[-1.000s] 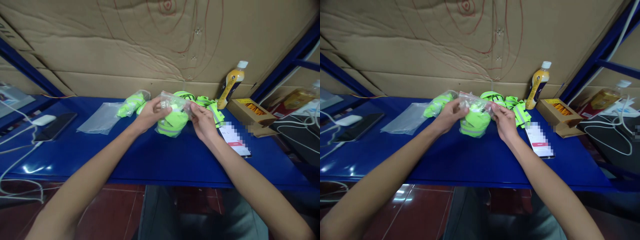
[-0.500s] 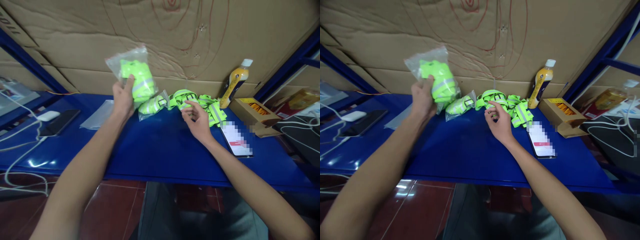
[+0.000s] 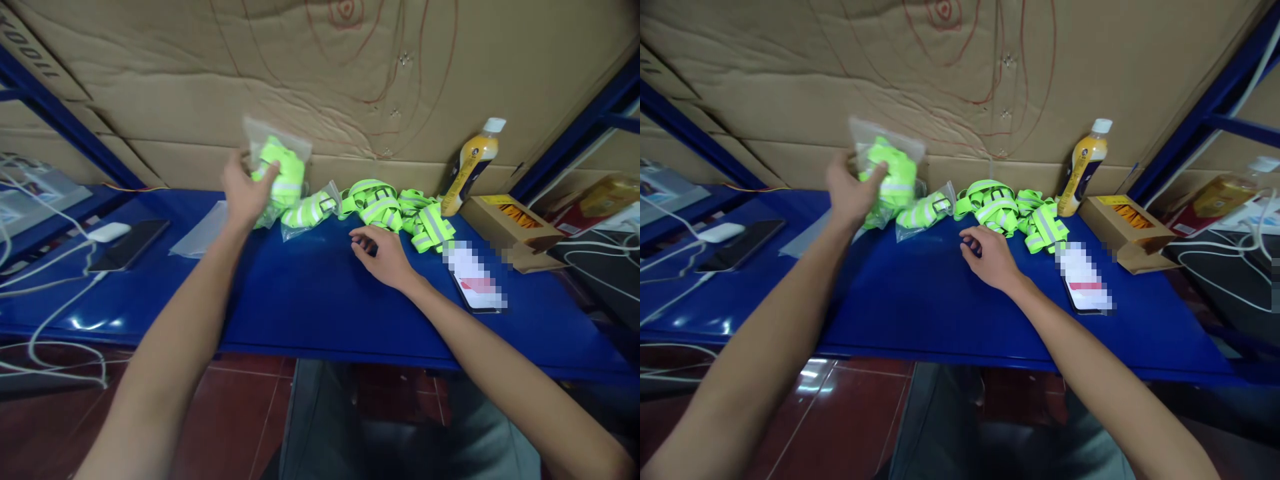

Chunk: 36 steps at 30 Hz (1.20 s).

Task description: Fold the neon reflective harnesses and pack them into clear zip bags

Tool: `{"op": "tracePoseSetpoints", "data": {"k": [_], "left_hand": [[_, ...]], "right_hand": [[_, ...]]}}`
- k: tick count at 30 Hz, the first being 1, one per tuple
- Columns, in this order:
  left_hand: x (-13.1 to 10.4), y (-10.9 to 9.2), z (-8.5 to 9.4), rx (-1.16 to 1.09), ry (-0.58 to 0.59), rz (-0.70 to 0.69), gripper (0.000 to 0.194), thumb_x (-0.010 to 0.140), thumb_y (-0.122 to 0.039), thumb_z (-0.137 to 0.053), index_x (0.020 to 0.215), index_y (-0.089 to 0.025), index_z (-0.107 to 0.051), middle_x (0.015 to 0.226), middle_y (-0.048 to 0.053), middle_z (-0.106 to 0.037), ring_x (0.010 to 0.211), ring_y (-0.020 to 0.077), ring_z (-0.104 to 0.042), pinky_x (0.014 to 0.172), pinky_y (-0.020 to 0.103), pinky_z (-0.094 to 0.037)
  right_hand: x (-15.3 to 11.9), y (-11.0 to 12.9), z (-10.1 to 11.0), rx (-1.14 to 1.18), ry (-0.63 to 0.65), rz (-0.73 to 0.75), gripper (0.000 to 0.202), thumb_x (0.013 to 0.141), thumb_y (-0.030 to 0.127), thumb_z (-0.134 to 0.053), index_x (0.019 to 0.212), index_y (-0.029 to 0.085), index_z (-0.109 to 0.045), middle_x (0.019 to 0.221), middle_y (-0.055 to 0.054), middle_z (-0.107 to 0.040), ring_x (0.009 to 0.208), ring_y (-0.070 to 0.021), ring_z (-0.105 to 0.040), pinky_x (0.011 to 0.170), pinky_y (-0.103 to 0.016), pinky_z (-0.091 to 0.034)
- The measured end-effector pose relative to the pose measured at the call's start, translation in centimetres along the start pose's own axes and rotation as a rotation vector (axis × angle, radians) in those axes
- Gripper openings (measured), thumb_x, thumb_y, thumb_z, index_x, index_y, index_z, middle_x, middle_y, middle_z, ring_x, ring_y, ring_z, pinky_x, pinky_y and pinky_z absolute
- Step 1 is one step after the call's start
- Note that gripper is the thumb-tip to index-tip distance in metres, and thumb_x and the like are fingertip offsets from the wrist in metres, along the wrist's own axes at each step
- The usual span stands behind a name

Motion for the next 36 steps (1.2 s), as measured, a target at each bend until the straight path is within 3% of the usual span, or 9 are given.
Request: {"op": "tracePoseSetpoints", "data": {"k": [3, 6, 12, 18, 20, 23, 28, 32, 36], "left_hand": [[-1.8, -1.8, -1.4, 0.257, -0.011, -0.158, 0.07, 0.077, -0.062, -0.094, 0.127, -0.023, -0.064, 0.127, 0.005, -0.067, 0.136, 0.0294, -0.051, 0.119, 0.042, -0.028], [-3.1, -2.5, -3.3, 0.432, 0.138, -0.216, 0.068, 0.089, -0.068, -0.078, 0.136, -0.021, -0.066, 0.149, 0.006, -0.06, 0.148, 0.0338, -0.04, 0.125, 0.045, -0.016], [-4.7, -0.6, -6.4, 0.929, 0.443, -0.267, 0.079, 0.105, -0.065, -0.032, 0.16, -0.01, -0.049, 0.167, 0.022, -0.045, 0.144, 0.0459, -0.047, 0.118, 0.06, -0.031], [-5.0, -2.4, -5.4, 0.93, 0.295, -0.375, 0.085, 0.102, -0.077, -0.025, 0.159, -0.019, -0.049, 0.167, 0.013, -0.046, 0.152, 0.0399, -0.035, 0.122, 0.061, -0.025], [-5.6, -4.2, -5.4, 0.87, 0.241, -0.45, 0.081, 0.102, -0.08, -0.027, 0.158, -0.025, -0.048, 0.165, 0.005, -0.048, 0.155, 0.0344, -0.027, 0.126, 0.06, -0.019], [-6.9, -6.3, -6.4, 0.798, 0.232, -0.542, 0.069, 0.104, -0.073, -0.034, 0.149, -0.025, -0.055, 0.16, 0.008, -0.051, 0.154, 0.035, -0.032, 0.126, 0.06, -0.023], [-9.1, -7.2, -9.1, 0.732, 0.395, -0.606, 0.043, 0.103, -0.05, -0.052, 0.134, -0.023, -0.064, 0.15, 0.017, -0.058, 0.152, 0.0412, -0.04, 0.125, 0.063, -0.031], [-9.7, -6.6, -9.7, 0.74, 0.435, -0.65, 0.034, 0.102, -0.042, -0.055, 0.125, -0.021, -0.068, 0.142, 0.017, -0.063, 0.148, 0.0411, -0.044, 0.124, 0.064, -0.034], [-9.4, -6.6, -9.3, 0.694, 0.42, -0.645, 0.032, 0.102, -0.042, -0.056, 0.123, -0.022, -0.069, 0.139, 0.015, -0.066, 0.145, 0.0388, -0.048, 0.123, 0.062, -0.038]], "right_hand": [[0.0, -0.2, -0.2, -0.01, 0.019, -0.006, 0.017, 0.094, 0.026, -0.064, 0.105, 0.022, -0.076, 0.095, -0.005, -0.075, 0.075, -0.0156, -0.067, 0.07, -0.032, -0.055], [-0.1, -0.2, -0.2, -0.019, 0.023, -0.008, 0.015, 0.094, 0.025, -0.064, 0.103, 0.022, -0.076, 0.094, -0.005, -0.075, 0.074, -0.0154, -0.067, 0.07, -0.031, -0.055], [-0.2, -0.2, -0.3, -0.056, 0.043, -0.012, 0.016, 0.096, 0.023, -0.061, 0.102, 0.019, -0.076, 0.093, -0.006, -0.075, 0.076, -0.0168, -0.068, 0.072, -0.032, -0.056], [0.0, 0.9, 1.9, -0.451, -0.125, 0.09, 0.026, 0.1, 0.028, -0.061, 0.122, 0.021, -0.074, 0.129, -0.014, -0.07, 0.125, -0.0326, -0.061, 0.114, -0.055, -0.05], [0.1, 0.3, 3.1, -0.596, -0.191, 0.045, 0.042, 0.1, 0.032, -0.062, 0.14, 0.02, -0.067, 0.151, -0.019, -0.056, 0.142, -0.0379, -0.05, 0.121, -0.062, -0.044], [0.4, -1.9, 3.4, -0.698, -0.106, -0.108, 0.066, 0.099, 0.032, -0.065, 0.16, 0.011, -0.049, 0.165, -0.027, -0.039, 0.155, -0.0441, -0.039, 0.124, -0.064, -0.04], [0.5, -4.1, 2.8, -0.767, -0.016, -0.258, 0.077, 0.097, 0.031, -0.067, 0.166, 0.011, -0.04, 0.162, -0.031, -0.044, 0.147, -0.0476, -0.049, 0.117, -0.063, -0.047], [1.7, -3.8, 2.3, -0.834, 0.002, -0.226, 0.065, 0.096, 0.028, -0.061, 0.157, 0.007, -0.052, 0.139, -0.031, -0.065, 0.128, -0.0454, -0.061, 0.109, -0.062, -0.05], [4.5, -5.1, 6.5, -0.568, -0.257, -0.421, 0.041, 0.091, 0.028, -0.061, 0.127, 0.011, -0.072, 0.101, -0.017, -0.077, 0.095, -0.0338, -0.071, 0.098, -0.051, -0.057]]}}
Point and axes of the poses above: each hand's wrist, its own x-axis towards the middle knuckle, its own z-axis out of the back of the hand, y = z × x, the point moved 9 cm from there along x, towards the middle knuckle
